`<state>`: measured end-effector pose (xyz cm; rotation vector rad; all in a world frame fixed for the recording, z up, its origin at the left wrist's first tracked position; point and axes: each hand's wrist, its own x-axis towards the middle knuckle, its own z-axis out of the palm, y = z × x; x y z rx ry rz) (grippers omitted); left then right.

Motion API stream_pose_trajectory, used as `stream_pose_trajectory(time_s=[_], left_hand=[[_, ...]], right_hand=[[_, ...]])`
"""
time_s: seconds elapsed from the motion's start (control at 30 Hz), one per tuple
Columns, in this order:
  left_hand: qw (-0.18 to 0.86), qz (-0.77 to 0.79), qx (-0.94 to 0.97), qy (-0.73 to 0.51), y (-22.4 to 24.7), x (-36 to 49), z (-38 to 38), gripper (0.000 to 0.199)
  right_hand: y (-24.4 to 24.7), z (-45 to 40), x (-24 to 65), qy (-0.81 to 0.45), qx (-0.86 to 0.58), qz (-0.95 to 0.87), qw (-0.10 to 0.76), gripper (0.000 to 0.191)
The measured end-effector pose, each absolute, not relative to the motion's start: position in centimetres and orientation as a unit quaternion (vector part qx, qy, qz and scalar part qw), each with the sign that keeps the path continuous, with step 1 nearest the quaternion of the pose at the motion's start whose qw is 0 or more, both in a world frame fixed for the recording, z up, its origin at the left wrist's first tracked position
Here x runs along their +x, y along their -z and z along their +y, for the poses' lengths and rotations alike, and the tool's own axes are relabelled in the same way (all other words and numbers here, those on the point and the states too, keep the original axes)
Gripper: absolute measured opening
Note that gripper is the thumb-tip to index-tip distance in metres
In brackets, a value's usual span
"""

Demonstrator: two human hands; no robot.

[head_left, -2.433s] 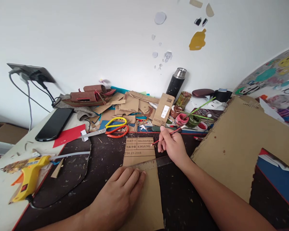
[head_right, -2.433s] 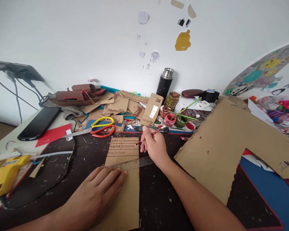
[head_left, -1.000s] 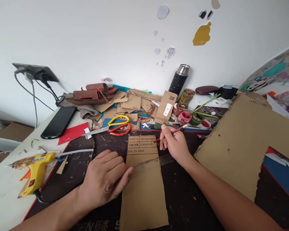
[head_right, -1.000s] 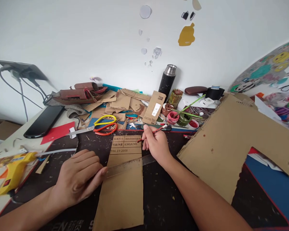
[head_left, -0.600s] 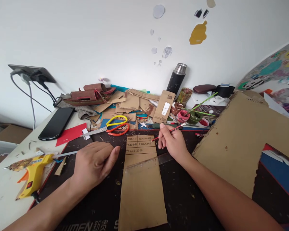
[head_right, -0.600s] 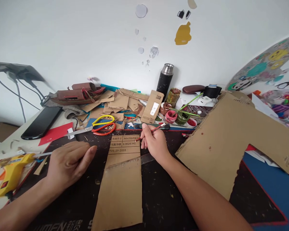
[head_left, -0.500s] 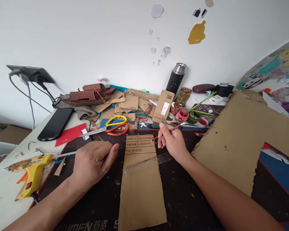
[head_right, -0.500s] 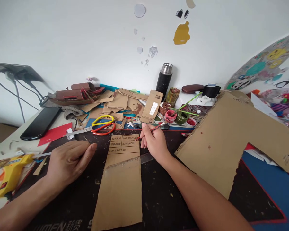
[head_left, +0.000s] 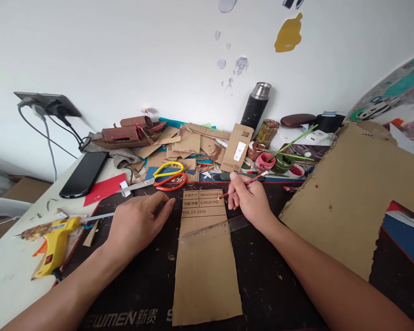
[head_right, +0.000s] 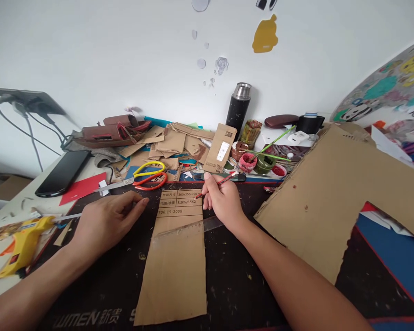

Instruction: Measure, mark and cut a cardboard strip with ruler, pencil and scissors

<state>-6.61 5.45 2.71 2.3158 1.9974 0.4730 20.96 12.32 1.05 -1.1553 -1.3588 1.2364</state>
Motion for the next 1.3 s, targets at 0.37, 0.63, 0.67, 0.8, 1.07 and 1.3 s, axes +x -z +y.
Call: stream_pose_trajectory(time_s=[0.37,0.63,0.67,0.8,1.07,1.3], left_hand=[[0.025,0.64,0.767,0.014,-2.7,-5.3,5.2,0.035],[0.035,0.638,0.768,0.04,-2.5,-4.7,5.0,0.036],[0.036,0.638,0.768,0.043,-2.5,-4.6,5.0,0.036],[0.044,0.64,0.765,0.053,-2.5,-4.3,5.0,0.035],[0.067,0.649,0.756,0.054,-2.6,-4.2,5.0,0.034],[0.116,0.662,0.74,0.038,-2.6,-3.7,4.6,0.036]], right_hand=[[-0.9,12.1,20.8,-0.501,-0.465,-0.56,0.468,0.067],[-1.0,12.1,20.8,-0.501,-0.465,-0.562,0.465,0.068],[-0.9,12.1,20.8,-0.502,-0.464,-0.563,0.464,0.068],[-0.7,12.1,20.9,-0.504,-0.461,-0.566,0.462,0.067],[-0.5,12.2,20.8,-0.502,-0.458,-0.565,0.468,0.067],[-0.5,12.3,20.8,-0.516,-0.46,-0.548,0.471,0.068]])
